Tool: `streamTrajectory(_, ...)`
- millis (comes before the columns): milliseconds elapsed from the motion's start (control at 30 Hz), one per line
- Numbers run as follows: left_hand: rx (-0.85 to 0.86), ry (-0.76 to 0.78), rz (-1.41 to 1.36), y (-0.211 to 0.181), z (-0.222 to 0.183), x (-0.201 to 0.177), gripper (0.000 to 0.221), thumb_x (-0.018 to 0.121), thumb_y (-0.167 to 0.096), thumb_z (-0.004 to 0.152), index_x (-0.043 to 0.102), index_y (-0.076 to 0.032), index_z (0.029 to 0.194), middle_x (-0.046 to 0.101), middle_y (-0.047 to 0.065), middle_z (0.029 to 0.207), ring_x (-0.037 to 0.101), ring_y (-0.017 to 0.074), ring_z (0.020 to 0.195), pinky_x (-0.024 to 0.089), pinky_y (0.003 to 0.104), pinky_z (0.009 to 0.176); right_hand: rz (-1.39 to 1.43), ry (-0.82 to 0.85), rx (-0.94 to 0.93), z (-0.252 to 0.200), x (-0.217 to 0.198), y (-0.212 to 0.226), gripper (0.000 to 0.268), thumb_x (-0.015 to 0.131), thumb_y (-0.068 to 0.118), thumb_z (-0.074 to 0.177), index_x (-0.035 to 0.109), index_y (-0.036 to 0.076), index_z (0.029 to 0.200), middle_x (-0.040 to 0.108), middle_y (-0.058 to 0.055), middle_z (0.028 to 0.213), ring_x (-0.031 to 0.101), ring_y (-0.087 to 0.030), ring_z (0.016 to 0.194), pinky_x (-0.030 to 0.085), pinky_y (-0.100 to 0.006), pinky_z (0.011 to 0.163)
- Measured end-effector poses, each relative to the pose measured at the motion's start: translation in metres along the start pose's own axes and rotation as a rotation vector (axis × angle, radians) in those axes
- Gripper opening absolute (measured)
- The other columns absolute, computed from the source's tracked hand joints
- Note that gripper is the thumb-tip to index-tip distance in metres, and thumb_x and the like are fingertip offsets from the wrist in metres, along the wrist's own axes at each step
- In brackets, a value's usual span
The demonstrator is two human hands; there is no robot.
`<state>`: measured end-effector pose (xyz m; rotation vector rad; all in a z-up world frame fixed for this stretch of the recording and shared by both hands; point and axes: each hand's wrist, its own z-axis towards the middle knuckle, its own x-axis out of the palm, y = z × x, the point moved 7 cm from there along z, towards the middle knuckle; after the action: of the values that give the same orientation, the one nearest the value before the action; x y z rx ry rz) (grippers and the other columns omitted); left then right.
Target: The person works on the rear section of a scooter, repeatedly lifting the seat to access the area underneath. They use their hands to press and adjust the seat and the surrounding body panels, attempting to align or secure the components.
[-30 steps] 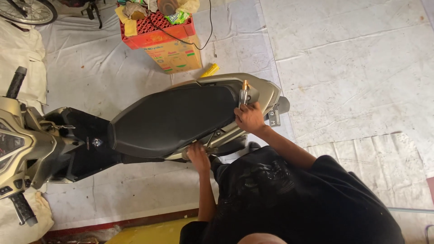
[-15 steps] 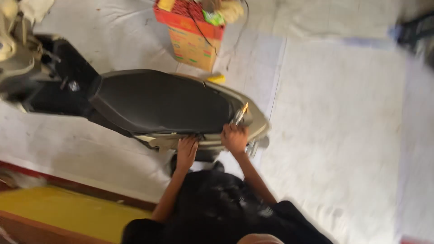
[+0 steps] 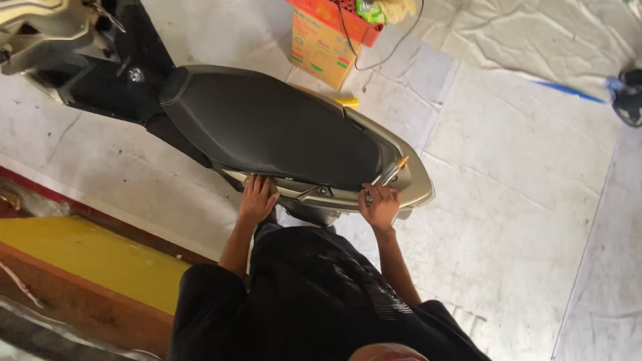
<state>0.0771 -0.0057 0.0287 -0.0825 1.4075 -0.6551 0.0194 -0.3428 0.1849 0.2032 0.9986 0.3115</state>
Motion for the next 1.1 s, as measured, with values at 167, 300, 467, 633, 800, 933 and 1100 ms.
streamTrajectory(167,0.227,0.205,-0.087,-0.043,0.003,0.011,0.066,0.049,-0.054,0.102,0.047,-0.008,0.15,0.044,0.022,0.153,0.037,0.0448,0.143,0.024,0.059,0.12,-0.078,-0.035,-0.089,0.009,-0.004,0.017,0.027,0.074,0.023,0.081,0.074,0.013,0.107,0.069,-0.002,0.094,0.062,-0.024,0.086,0.042,-0.044,0.084)
streamTrajectory(300,0.437,0.395,-0.203,-0.082,0.021,0.035,0.072,0.049,-0.054,0.102,0.039,-0.007,0.155,0.04,0.019,0.158,0.034,0.0393,0.147,0.019,0.056,0.123,-0.18,-0.035,0.014,0.012,-0.001,0.015,0.039,0.074,0.034,0.083,0.073,0.015,0.117,0.065,-0.005,0.109,0.059,-0.027,0.101,0.044,-0.044,0.087)
streamTrajectory(467,0.48,0.546,-0.321,-0.075,0.022,0.035,0.074,0.049,-0.051,0.104,0.034,-0.005,0.159,0.038,0.017,0.162,0.03,0.0333,0.152,0.018,0.052,0.126,-0.244,-0.022,0.102,0.011,0.003,0.014,0.043,0.075,0.036,0.085,0.072,0.015,0.122,0.064,-0.007,0.115,0.057,-0.029,0.104,0.044,-0.045,0.09)
streamTrajectory(633,0.603,0.517,-0.231,-0.034,0.019,0.038,0.071,0.052,-0.049,0.101,0.034,-0.013,0.159,0.037,0.016,0.163,0.031,0.0324,0.151,0.017,0.052,0.123,-0.345,0.003,0.133,0.018,0.006,0.019,0.051,0.074,0.038,0.085,0.07,0.016,0.131,0.063,-0.007,0.12,0.056,-0.03,0.108,0.043,-0.047,0.094)
streamTrajectory(800,0.612,0.51,-0.097,0.03,0.013,0.028,0.065,0.051,-0.043,0.104,0.033,-0.021,0.162,0.04,0.013,0.161,0.036,0.0316,0.149,0.021,0.051,0.124,-0.393,0.004,0.121,0.017,0.005,0.028,0.054,0.074,0.04,0.086,0.067,0.019,0.136,0.063,-0.009,0.129,0.056,-0.03,0.116,0.043,-0.048,0.098)
streamTrajectory(933,0.661,0.466,-0.057,0.051,0.011,0.029,0.064,0.051,-0.043,0.103,0.035,-0.02,0.16,0.041,0.014,0.159,0.038,0.0324,0.147,0.023,0.052,0.123,-0.38,0.033,0.087,0.009,0.013,0.024,0.057,0.072,0.036,0.091,0.063,0.016,0.144,0.06,-0.012,0.144,0.056,-0.033,0.123,0.044,-0.048,0.102)
streamTrajectory(1100,0.653,0.29,-0.134,0.028,0.006,0.021,0.064,0.054,-0.045,0.099,0.042,-0.016,0.156,0.041,0.019,0.156,0.039,0.0373,0.144,0.027,0.057,0.121,-0.347,-0.017,0.154,0.015,0.013,0.015,0.066,0.07,0.035,0.094,0.054,0.008,0.152,0.053,-0.017,0.154,0.054,-0.04,0.132,0.043,-0.053,0.106)
